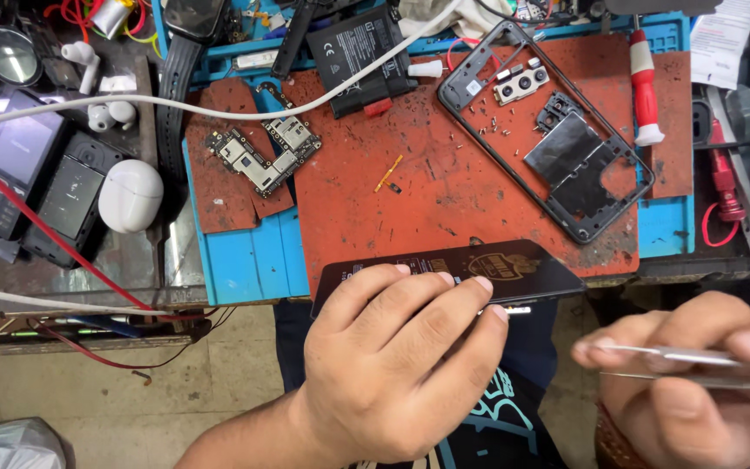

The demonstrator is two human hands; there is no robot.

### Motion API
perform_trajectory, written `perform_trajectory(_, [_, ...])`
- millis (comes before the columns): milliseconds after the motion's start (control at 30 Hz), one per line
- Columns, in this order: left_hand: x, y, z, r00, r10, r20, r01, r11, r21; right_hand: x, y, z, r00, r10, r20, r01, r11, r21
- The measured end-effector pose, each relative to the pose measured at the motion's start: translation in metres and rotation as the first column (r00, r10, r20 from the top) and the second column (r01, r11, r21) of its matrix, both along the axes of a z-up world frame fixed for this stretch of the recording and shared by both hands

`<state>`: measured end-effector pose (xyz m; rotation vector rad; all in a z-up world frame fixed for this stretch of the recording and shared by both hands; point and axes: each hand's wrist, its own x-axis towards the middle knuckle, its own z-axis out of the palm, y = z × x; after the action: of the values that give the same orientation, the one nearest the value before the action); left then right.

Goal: The person removes the back cover and internal components of a phone and then uses a metal tool to pry the screen away from the device frame.

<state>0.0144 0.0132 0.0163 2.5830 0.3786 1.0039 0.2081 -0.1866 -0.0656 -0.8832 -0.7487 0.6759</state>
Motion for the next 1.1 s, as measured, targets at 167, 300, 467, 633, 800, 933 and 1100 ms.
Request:
perform_trajectory(167, [0.0, 0.002, 0.002, 1.0, -0.014, -0.008, 0.014, 0.999, -0.039, -0.026, 0.019, 0.007, 0.917, -0.248, 0.313, 0.318, 0.927, -0.197])
perform_trajectory(300, [0.001, 0.004, 0.001, 1.0, -0.026, -0.003, 0.026, 0.999, -0.036, -0.038, 0.02, 0.025, 0.873, -0.187, 0.45, 0.336, 0.901, -0.276])
perform_trajectory(467, [0.0, 0.005, -0.002, 1.0, -0.025, 0.002, 0.025, 1.0, -0.007, -0.007, 0.007, 0.029, 0.784, 0.176, 0.595, 0.243, 0.795, -0.556])
perform_trajectory(633, [0.0, 0.005, -0.004, 1.0, -0.012, 0.008, 0.012, 1.0, 0.006, -0.009, -0.003, 0.023, 0.691, 0.227, 0.686, 0.385, 0.688, -0.615])
perform_trajectory(800, [0.0, 0.005, -0.005, 1.0, -0.008, 0.011, 0.008, 1.0, -0.009, -0.012, 0.003, 0.016, 0.699, 0.16, 0.697, 0.383, 0.74, -0.554])
perform_trajectory(933, [0.0, 0.004, -0.006, 1.0, 0.008, 0.013, -0.008, 1.0, -0.004, -0.017, 0.005, 0.018, 0.683, 0.101, 0.724, 0.405, 0.772, -0.49])
perform_trajectory(1100, [-0.001, 0.004, -0.006, 1.0, 0.006, 0.013, -0.006, 1.0, -0.004, -0.013, 0.005, 0.01, 0.671, 0.119, 0.732, 0.403, 0.77, -0.495])
